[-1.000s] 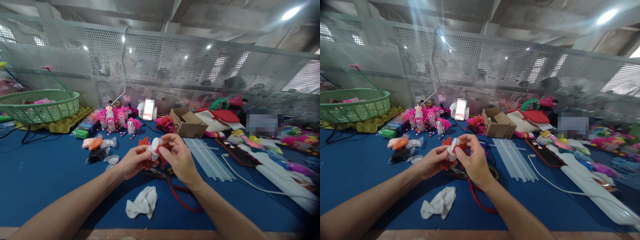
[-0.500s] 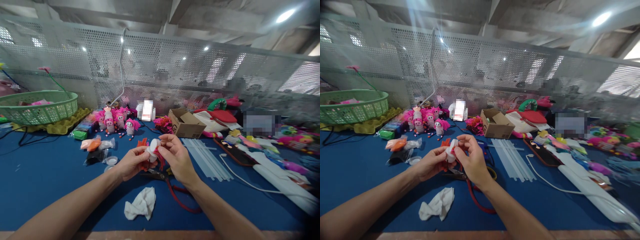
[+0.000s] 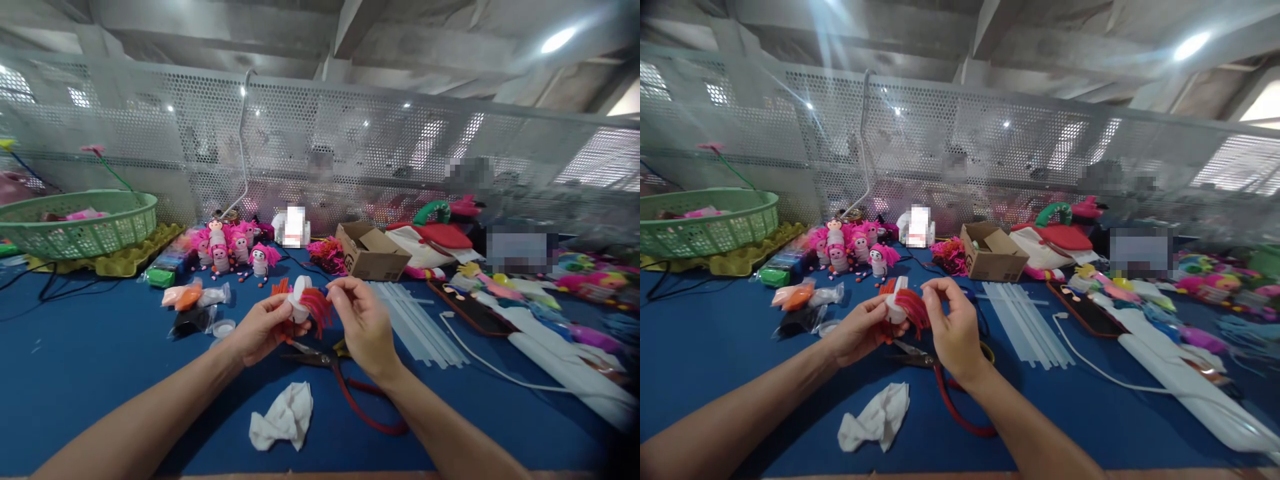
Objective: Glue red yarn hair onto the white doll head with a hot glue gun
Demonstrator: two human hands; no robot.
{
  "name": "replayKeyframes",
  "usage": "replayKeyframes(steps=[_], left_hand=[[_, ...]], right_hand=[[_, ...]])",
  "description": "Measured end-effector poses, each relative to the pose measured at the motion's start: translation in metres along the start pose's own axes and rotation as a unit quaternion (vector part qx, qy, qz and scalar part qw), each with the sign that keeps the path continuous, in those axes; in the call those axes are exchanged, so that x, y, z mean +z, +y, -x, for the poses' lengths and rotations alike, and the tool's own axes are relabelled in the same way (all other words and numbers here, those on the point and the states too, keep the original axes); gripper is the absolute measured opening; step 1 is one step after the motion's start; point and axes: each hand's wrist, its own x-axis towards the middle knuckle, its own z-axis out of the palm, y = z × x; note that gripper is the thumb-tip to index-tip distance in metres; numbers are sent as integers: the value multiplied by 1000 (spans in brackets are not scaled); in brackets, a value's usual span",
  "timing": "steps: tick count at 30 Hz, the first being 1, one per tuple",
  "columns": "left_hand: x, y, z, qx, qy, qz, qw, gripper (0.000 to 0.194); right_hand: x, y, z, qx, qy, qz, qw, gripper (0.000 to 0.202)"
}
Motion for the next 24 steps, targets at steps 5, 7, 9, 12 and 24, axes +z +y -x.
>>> replayKeyframes(steps=[5, 7, 9, 12, 24], left_hand=[[1, 0, 0, 7, -2, 6, 1000, 41], [1, 0, 0, 6, -4, 5, 1000, 39], [1, 1, 0, 5, -7, 5, 1000, 39], [1, 1, 0, 4, -8, 4, 1000, 38], [0, -1, 0, -2, -4, -1, 1000, 39]], right_hand=[[-1, -3, -3, -59, 7, 46, 997, 24], [-2, -5, -3, -112, 27, 56, 992, 14], [-2, -7, -2, -176, 26, 76, 981, 11], [-1, -9, -1, -225, -3, 107, 968, 17], [1, -6, 2, -138, -42, 72, 987, 10]])
